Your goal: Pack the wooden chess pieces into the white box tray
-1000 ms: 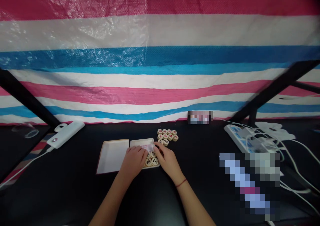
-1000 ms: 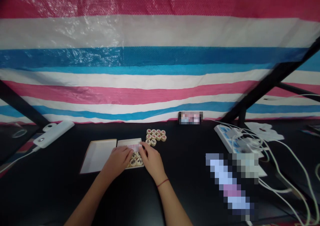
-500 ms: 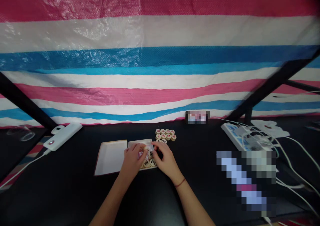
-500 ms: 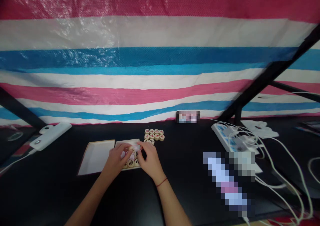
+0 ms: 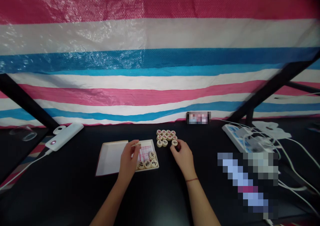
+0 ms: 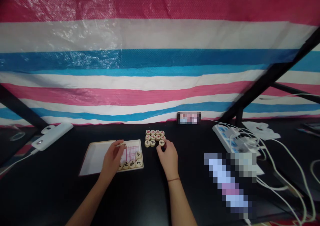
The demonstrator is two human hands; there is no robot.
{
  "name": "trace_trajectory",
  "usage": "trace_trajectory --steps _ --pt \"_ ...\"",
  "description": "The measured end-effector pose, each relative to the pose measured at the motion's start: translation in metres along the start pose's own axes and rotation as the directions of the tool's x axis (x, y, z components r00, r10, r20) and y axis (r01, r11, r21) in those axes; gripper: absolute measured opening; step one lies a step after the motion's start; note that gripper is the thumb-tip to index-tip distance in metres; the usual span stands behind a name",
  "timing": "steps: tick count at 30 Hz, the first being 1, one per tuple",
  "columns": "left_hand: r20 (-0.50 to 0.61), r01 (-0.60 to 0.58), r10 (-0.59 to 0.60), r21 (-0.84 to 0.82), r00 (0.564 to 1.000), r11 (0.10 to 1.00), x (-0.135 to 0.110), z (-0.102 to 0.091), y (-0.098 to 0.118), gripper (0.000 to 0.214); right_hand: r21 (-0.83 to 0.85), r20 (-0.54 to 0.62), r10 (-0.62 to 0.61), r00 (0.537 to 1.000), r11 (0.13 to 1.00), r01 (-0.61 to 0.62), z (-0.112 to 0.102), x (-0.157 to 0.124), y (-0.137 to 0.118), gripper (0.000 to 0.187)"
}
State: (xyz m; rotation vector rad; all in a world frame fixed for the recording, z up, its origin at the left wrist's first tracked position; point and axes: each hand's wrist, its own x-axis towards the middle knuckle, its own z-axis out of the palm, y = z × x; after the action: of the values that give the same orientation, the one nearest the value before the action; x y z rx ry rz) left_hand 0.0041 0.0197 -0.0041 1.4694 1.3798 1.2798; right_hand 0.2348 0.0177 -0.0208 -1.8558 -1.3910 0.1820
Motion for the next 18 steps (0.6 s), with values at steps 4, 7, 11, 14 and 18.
trace_trajectory --steps 4,7,11,14,18 --pt "-0.11 -0.079 0.083 0.041 0.99 0.996 0.002 -0.002 -0.004 0.028 -0.147 0.084 0.018 0.996 0.989 -0.005 0.003 -0.002 0.01 0.027" --pt "-0.123 -0.096 0.104 0.068 0.987 0.993 0.002 -0.005 -0.005 0.03 -0.098 0.113 0.06 0.992 0.994 -0.049 0.004 -0.004 0.01 0.029" --pt "-0.054 -0.088 0.097 0.135 0.994 0.987 0.002 -0.008 0.0 0.037 0.012 0.121 0.065 0.99 0.998 -0.067 0.002 -0.002 0.01 0.02" --pt "0.015 -0.143 0.144 0.233 0.99 0.962 0.0 -0.009 0.005 0.036 0.102 0.087 0.012 0.996 0.995 -0.021 0.001 -0.001 0.002 0.015" --pt "0.128 -0.302 0.274 0.324 0.953 0.897 -0.005 -0.004 0.007 0.029 0.348 0.086 -0.155 0.984 0.93 0.116 0.0 -0.013 -0.03 0.014"
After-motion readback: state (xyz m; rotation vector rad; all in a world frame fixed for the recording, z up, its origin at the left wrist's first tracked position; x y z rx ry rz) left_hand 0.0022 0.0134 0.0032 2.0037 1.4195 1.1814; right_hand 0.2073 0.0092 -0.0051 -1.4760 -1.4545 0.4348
